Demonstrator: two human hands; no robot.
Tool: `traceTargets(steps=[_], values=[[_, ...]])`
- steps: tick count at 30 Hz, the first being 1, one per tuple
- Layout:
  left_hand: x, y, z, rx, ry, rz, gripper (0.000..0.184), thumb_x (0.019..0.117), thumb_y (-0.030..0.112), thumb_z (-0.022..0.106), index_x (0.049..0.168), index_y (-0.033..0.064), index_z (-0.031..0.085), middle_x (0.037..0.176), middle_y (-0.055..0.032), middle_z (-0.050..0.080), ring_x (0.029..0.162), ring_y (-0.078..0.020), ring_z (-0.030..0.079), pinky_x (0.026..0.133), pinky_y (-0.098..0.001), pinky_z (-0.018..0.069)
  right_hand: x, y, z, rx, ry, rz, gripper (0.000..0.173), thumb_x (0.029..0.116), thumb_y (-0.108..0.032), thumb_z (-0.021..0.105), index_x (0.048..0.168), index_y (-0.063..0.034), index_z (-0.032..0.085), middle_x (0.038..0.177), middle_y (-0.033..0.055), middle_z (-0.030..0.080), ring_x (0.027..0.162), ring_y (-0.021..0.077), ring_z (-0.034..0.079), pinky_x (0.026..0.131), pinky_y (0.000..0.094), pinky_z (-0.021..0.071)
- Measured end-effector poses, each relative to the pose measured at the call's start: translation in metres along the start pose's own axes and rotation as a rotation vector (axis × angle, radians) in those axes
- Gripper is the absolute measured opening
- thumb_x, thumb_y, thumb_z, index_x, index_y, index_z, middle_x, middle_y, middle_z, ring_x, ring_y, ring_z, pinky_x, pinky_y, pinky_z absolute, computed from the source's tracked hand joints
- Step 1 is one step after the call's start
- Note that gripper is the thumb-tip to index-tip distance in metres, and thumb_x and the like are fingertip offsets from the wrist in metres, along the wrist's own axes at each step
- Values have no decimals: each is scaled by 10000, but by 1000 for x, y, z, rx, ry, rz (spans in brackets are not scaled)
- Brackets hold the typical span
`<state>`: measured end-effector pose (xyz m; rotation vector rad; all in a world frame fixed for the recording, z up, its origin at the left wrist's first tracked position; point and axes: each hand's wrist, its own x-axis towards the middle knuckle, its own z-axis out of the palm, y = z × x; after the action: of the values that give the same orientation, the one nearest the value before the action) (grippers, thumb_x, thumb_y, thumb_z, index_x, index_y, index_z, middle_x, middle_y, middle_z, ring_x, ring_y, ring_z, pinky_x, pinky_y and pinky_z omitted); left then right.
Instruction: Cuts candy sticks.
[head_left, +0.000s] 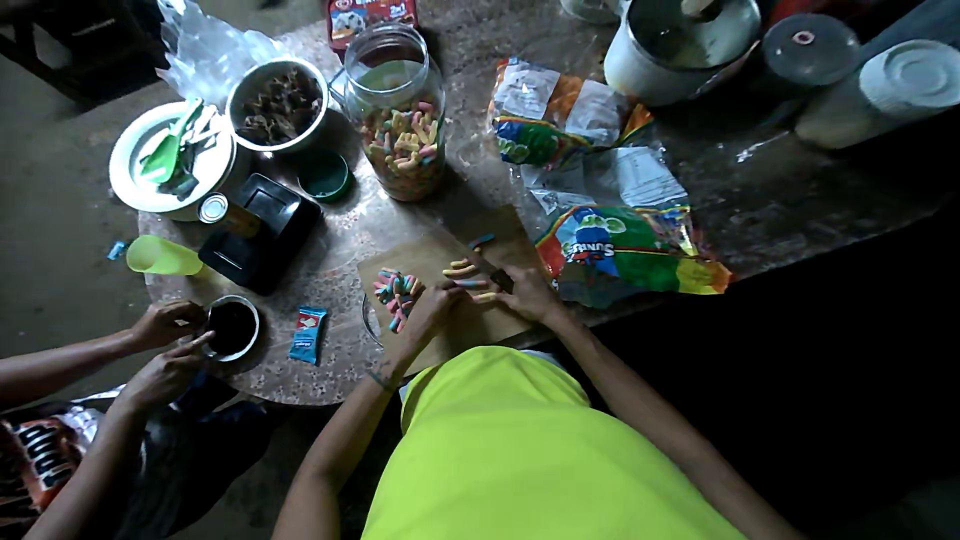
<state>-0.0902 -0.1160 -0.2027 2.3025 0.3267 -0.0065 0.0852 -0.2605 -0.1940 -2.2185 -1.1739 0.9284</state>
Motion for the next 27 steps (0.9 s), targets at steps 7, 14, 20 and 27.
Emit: traceTargets(steps=[7, 14, 20, 27], values=[[6, -8, 9, 17, 217, -131, 398, 946, 105, 710, 1305, -44, 625, 1381, -275, 555, 1259, -420, 568, 1085, -499, 464, 9, -8, 9, -14, 39, 32, 543, 891, -170, 813, 1337, 52, 599, 1343, 267, 594, 1187, 432, 622, 1021, 587, 495], [11, -11, 17, 21, 246, -113, 304, 959, 145, 705, 1226, -1, 700, 1242, -228, 655, 1211, -386, 603, 1059, -497, 479, 30, -1, 12, 20, 10, -59, 539, 872, -165, 832, 1337, -7, 610, 1344, 249, 599, 1189, 409, 624, 1010, 592, 505], [10, -4, 18, -24, 187, -131, 308, 986, 108, 651, 1281, 34, 692, 1226, -241, 652, 1184, -394, 611, 1045, -494, 487, 30, 0, 4, 40, -28, -162, 492, 845, -68, 829, 1287, 3, 627, 1382, 228, 590, 1203, 385, 625, 1022, 572, 502], [12, -4, 17, -50, 157, -139, 279, 975, 87, 649, 1240, 80, 735, 1239, -239, 643, 1189, -400, 591, 1046, -498, 474, 32, -3, 2, -18, -120, -108, 450, 930, -148, 763, 1336, -23, 614, 1224, 228, 678, 1149, 384, 652, 1025, 577, 489]])
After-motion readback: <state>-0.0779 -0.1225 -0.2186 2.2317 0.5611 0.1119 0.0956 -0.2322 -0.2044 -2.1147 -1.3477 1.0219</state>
